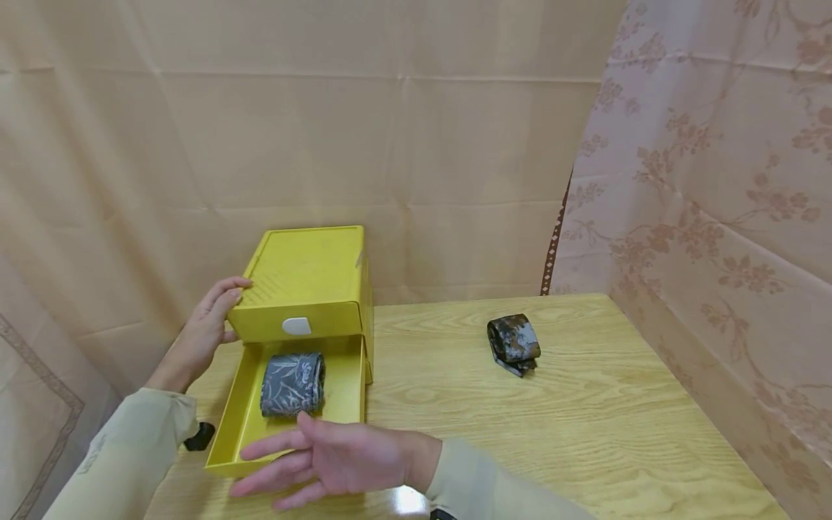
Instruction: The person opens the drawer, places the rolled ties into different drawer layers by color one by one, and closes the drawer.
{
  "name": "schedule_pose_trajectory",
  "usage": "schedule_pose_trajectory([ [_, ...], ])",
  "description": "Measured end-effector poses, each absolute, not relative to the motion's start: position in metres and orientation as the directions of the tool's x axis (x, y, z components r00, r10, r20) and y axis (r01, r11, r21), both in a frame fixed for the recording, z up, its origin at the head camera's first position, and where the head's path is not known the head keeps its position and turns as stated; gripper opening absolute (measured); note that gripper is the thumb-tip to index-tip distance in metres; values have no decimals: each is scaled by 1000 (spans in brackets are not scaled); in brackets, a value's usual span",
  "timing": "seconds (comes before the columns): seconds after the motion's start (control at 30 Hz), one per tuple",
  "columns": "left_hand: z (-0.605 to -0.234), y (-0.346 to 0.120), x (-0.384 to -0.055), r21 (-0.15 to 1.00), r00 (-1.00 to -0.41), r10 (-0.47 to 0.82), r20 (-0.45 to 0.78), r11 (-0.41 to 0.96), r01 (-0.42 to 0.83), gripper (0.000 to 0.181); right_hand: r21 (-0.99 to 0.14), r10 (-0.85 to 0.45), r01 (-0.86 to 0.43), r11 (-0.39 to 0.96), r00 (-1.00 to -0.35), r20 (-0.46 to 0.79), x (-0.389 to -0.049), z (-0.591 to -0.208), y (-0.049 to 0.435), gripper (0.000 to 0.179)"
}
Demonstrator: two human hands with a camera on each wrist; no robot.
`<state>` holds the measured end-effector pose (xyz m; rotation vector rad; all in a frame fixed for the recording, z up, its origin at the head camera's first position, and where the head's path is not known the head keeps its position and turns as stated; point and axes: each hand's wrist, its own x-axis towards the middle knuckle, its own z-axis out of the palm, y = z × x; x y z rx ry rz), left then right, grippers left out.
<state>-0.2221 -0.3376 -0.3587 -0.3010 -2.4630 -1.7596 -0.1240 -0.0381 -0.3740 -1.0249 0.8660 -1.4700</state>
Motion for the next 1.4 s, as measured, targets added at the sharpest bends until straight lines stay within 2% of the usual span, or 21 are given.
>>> schedule_pose_trajectory([
  [0.27, -358, -338, -223, 939, -977, 100, 187, 273, 208, 35, -967, -1000, 253, -3, -25, -4, -115, -384, -37, 67],
  [0.67, -356, -338, -222, 939, -978, 101, 182, 279, 203, 35, -953, -988, 272, 133, -39, -149, -110, -406, -40, 66],
  [0.93, -357, -338, -222, 939, -977, 103, 186, 275, 207, 35, -901, -962, 378, 211, -85, -261, -105, -426, -42, 65],
  [1.2, -358, -338, -222, 933, -977, 103, 188, 291, 210, 38, -878, -948, 423, 225, -114, -298, -105, -435, -43, 66],
  [1.4, -358, -339, -222, 933, -978, 100, 182, 297, 204, 36, -844, -936, 478, 243, -112, -333, -106, -441, -42, 67],
])
